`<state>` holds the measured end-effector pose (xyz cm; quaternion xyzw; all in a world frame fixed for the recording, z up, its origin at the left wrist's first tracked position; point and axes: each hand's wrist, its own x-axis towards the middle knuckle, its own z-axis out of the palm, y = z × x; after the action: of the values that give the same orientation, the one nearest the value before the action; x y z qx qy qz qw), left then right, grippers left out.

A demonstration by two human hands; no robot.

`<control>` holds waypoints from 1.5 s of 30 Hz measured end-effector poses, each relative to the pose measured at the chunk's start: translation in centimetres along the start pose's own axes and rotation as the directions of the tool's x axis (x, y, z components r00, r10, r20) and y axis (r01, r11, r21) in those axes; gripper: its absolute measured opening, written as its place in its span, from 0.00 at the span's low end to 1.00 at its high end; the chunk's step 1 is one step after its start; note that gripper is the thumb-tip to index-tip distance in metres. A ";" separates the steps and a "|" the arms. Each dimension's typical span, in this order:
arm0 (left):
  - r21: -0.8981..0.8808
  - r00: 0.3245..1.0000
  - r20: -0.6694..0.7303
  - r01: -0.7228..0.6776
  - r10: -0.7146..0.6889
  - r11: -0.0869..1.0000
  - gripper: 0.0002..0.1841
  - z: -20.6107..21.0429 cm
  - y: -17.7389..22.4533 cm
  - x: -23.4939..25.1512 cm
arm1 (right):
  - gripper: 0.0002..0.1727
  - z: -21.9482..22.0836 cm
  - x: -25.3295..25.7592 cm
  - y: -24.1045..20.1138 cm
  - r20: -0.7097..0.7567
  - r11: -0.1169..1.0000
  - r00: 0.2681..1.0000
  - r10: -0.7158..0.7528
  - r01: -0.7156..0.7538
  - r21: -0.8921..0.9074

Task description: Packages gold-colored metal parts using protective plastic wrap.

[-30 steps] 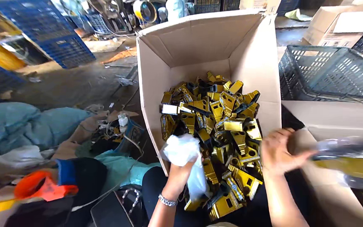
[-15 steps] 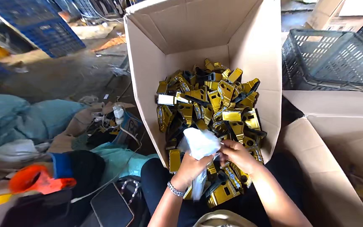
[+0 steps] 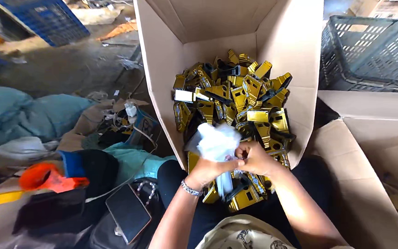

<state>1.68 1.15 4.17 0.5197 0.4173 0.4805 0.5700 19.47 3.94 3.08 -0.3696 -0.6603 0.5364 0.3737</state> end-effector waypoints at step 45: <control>-0.139 0.914 -0.402 -0.001 -0.056 0.990 0.22 0.6 -1.2 2.0 | 0.22 0.6 0.4 -0.2 -0.217 0.753 0.975 -0.043 -0.111 -0.648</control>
<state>2.80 3.03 3.11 0.3631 0.4997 0.5967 0.5123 18.74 4.03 3.27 -0.5456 -0.7544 0.2335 0.2804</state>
